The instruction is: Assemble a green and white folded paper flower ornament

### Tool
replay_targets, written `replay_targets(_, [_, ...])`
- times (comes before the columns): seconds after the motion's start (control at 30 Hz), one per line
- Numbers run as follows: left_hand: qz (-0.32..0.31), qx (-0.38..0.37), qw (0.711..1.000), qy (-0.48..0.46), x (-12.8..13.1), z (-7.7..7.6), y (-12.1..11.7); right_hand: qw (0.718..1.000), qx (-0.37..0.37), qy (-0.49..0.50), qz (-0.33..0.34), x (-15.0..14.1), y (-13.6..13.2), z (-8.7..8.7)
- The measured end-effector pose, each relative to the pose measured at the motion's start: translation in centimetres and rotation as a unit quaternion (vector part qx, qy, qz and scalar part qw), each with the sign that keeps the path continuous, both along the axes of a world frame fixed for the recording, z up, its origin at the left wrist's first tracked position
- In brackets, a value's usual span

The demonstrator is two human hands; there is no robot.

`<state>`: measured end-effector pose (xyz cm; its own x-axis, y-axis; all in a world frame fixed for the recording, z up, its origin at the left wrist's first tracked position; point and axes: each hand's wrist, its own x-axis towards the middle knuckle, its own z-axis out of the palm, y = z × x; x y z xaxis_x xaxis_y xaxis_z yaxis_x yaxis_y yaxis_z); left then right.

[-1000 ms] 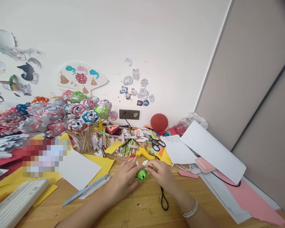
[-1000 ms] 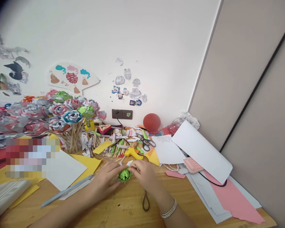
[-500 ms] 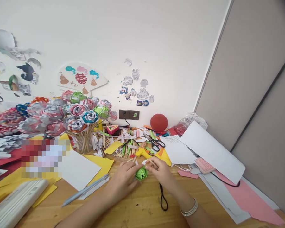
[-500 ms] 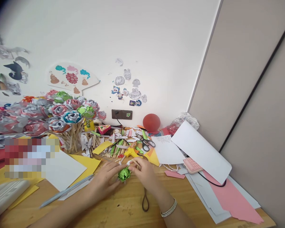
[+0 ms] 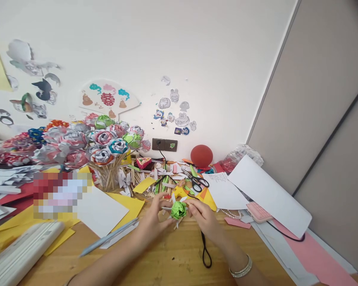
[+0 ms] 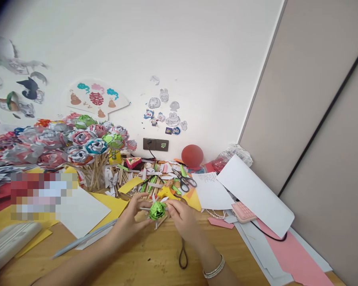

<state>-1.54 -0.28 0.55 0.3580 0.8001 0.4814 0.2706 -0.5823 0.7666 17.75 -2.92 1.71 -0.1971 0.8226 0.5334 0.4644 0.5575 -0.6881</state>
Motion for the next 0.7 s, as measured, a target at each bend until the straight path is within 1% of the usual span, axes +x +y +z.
replay_targets(0.07, [-0.025,-0.027,0.998,-0.046,-0.05,0.02,0.36,1.0,0.005,-0.009,0.006,-0.02,0.0,-0.01])
replay_targets(0.13, [-0.061,-0.049,0.994,-0.072,-0.09,0.05,0.64,1.0,0.017,-0.019,0.005,0.02,0.01,-0.06])
replay_targets(0.23, [-0.101,-0.081,0.989,-0.076,-0.08,0.1,0.79,0.999,0.032,-0.033,-0.021,0.15,0.01,-0.2])
replay_targets(0.3, [-0.116,-0.094,0.986,-0.075,-0.04,0.05,0.77,0.996,0.059,-0.059,-0.037,0.21,-0.02,-0.31])
replay_targets(0.43, [-0.125,-0.092,0.986,-0.063,0.04,-0.24,0.76,0.985,0.132,-0.113,-0.022,0.17,-0.07,-0.41])
replay_targets(0.53, [-0.129,-0.101,0.985,-0.055,0.04,-0.37,0.77,0.983,0.144,-0.114,-0.017,0.21,-0.04,-0.38])
replay_targets(0.7, [-0.13,-0.145,0.979,-0.052,0.0,-0.1,0.68,0.983,0.148,-0.104,-0.003,0.33,0.09,-0.29])
